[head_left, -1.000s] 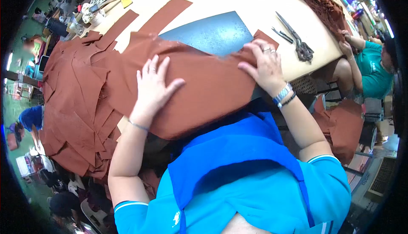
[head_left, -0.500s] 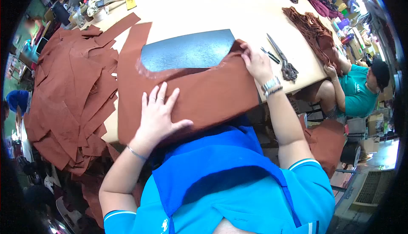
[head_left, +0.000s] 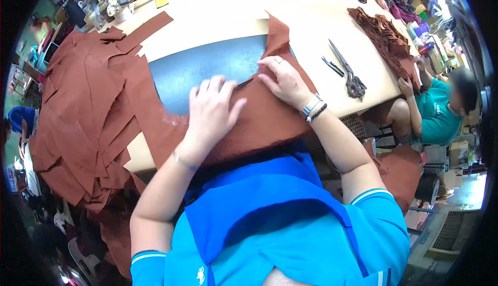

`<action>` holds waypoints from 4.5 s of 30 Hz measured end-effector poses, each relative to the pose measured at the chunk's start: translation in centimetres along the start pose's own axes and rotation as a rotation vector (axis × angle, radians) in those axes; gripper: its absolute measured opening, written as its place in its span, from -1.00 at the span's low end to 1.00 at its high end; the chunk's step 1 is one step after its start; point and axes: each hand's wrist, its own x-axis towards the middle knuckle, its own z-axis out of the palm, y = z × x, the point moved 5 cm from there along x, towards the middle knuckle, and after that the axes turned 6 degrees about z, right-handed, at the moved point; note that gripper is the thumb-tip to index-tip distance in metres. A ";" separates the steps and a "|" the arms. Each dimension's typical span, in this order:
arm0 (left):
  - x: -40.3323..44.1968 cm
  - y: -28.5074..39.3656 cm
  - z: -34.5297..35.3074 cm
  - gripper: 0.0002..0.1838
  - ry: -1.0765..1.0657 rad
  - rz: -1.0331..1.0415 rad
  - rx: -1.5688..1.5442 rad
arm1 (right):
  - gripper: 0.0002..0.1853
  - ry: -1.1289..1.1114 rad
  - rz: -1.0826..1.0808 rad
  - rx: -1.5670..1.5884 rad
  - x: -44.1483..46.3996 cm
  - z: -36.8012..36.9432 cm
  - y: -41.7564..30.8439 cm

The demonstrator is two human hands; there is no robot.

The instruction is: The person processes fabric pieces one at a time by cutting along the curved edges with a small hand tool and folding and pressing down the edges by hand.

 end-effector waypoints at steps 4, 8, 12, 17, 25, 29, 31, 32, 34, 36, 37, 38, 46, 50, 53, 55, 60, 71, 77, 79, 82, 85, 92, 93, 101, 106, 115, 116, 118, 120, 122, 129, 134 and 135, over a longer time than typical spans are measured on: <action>3.5 -1.6 5.6 -0.70 -0.068 -0.022 -0.131 | -0.66 0.072 -0.073 0.011 -0.8 0.5 -0.1; 4.4 -2.2 8.4 -0.81 -0.098 -0.034 -0.198 | -0.65 0.032 -0.048 0.027 -1.0 0.3 0.0; 4.5 -2.8 8.6 -0.85 -0.046 -0.115 -0.255 | -0.68 -0.004 -0.050 0.002 -1.3 0.7 0.1; 3.8 -2.9 8.0 -0.85 -0.051 -0.085 -0.276 | -0.70 -0.016 -0.089 -0.028 -1.3 0.8 0.3; 0.0 -3.4 4.7 -0.87 0.000 0.060 -0.263 | -0.71 -0.055 -0.142 -0.069 -1.6 1.1 0.5; -0.5 -3.8 4.8 -0.87 -0.018 0.072 -0.208 | -0.68 -0.084 -0.180 -0.120 -1.7 1.1 0.4; -0.6 -3.9 4.8 -0.87 -0.023 0.072 -0.194 | -0.62 -0.149 -0.164 -0.179 -1.7 1.5 0.7; -0.6 -3.8 4.7 -0.87 -0.028 0.069 -0.191 | -0.58 -0.199 -0.139 -0.216 -1.8 2.0 1.0; -0.6 -3.6 4.6 -0.86 -0.036 0.065 -0.181 | -0.46 -0.292 -0.081 -0.348 -1.9 2.2 -0.3; -0.6 -3.6 4.6 -0.86 -0.039 0.073 -0.173 | -0.31 -0.373 -0.007 -0.541 -2.7 2.0 -3.6; -0.6 -3.6 4.6 -0.86 -0.042 0.081 -0.171 | -0.18 -0.365 0.043 -0.451 -3.0 2.5 -3.3; -0.5 -3.6 4.6 -0.85 -0.043 0.073 -0.178 | -0.18 -0.348 0.069 -0.464 -2.9 2.2 -3.0; 0.5 -2.8 5.6 -0.85 -0.049 0.037 -0.176 | -0.41 -0.044 0.036 -0.300 -1.5 -0.5 -0.3; 0.6 -2.6 6.4 -0.84 -0.035 0.075 -0.206 | -0.43 -0.074 -0.072 -0.212 -3.3 2.5 -3.9; -0.6 -3.4 4.4 -0.83 -0.085 0.065 -0.218 | -0.39 -0.137 -0.047 -0.228 -3.4 2.7 -3.3; -1.9 -4.1 3.3 -0.82 -0.070 0.090 -0.216 | -0.38 -0.140 -0.073 -0.243 -3.5 2.6 -3.6; -4.0 -5.2 1.2 -0.82 -0.109 0.071 -0.212 | -0.28 -0.267 -0.060 -0.299 -3.7 3.3 -3.9; -5.2 -5.4 0.6 -0.82 -0.122 0.097 -0.163 | 0.03 -0.376 0.241 -0.530 -3.7 1.7 -3.8; -5.0 -5.5 0.6 -0.82 -0.136 0.107 -0.154 | -0.43 -0.187 -0.082 -0.238 -2.2 2.6 -6.3; -4.9 -5.6 0.4 -0.82 -0.126 0.117 -0.149 | -0.41 -0.199 -0.182 -0.153 -2.8 4.6 -8.9; -5.3 -6.2 -0.6 -0.83 -0.164 0.129 -0.124 | -0.33 -0.240 -0.144 -0.226 -3.5 5.8 -9.7; -5.8 -7.1 -1.9 -0.84 -0.271 0.113 -0.106 | -0.30 -0.359 -0.083 -0.265 -3.2 5.6 -10.5; -6.0 -7.3 -3.7 -0.80 -0.378 0.124 -0.041 | -0.20 -0.345 -0.167 -0.363 -3.1 6.5 -12.3; -6.0 -7.5 -3.8 -0.81 -0.390 0.111 -0.037 | -0.20 -0.305 -0.218 -0.360 -3.1 6.6 -12.4; -6.6 -8.1 -4.5 -0.83 -0.405 0.194 0.109 | -0.19 -0.502 -0.021 -0.287 -3.1 7.2 -14.4; -6.9 -9.3 -5.6 -0.88 -0.371 0.227 0.172 | -0.18 -0.521 -0.030 -0.276 -2.7 7.6 -14.8; -7.7 -11.5 -5.9 -0.82 -0.306 0.266 0.213 | -0.12 -0.591 -0.042 -0.303 -1.8 7.7 -15.4; -7.9 -11.8 -5.8 -0.81 -0.300 0.265 0.211 | -0.11 -0.595 -0.042 -0.299 -1.7 7.8 -15.4; -7.8 -12.1 -5.9 -0.81 -0.289 0.259 0.211 | -0.10 -0.590 -0.054 -0.294 -1.5 7.9 -15.5; -7.6 -12.2 -6.1 -0.81 -0.277 0.251 0.214 | -0.10 -0.572 -0.072 -0.295 -1.5 8.1 -15.6; -7.5 -12.1 -6.0 -0.86 -0.267 0.233 0.251 | -0.09 -0.602 -0.062 -0.313 -1.2 8.2 -15.7; -7.3 -12.1 -6.0 -0.87 -0.302 0.182 0.234 | -0.07 -0.627 -0.035 -0.312 -0.9 8.7 -15.6; -7.4 -11.8 -6.1 -0.90 -0.311 0.165 0.254 | -0.12 -0.622 -0.012 -0.327 -0.9 7.6 -15.5; -7.4 -11.7 -6.1 -0.90 -0.307 0.159 0.261 | -0.14 -0.630 0.006 -0.354 -0.9 7.2 -15.5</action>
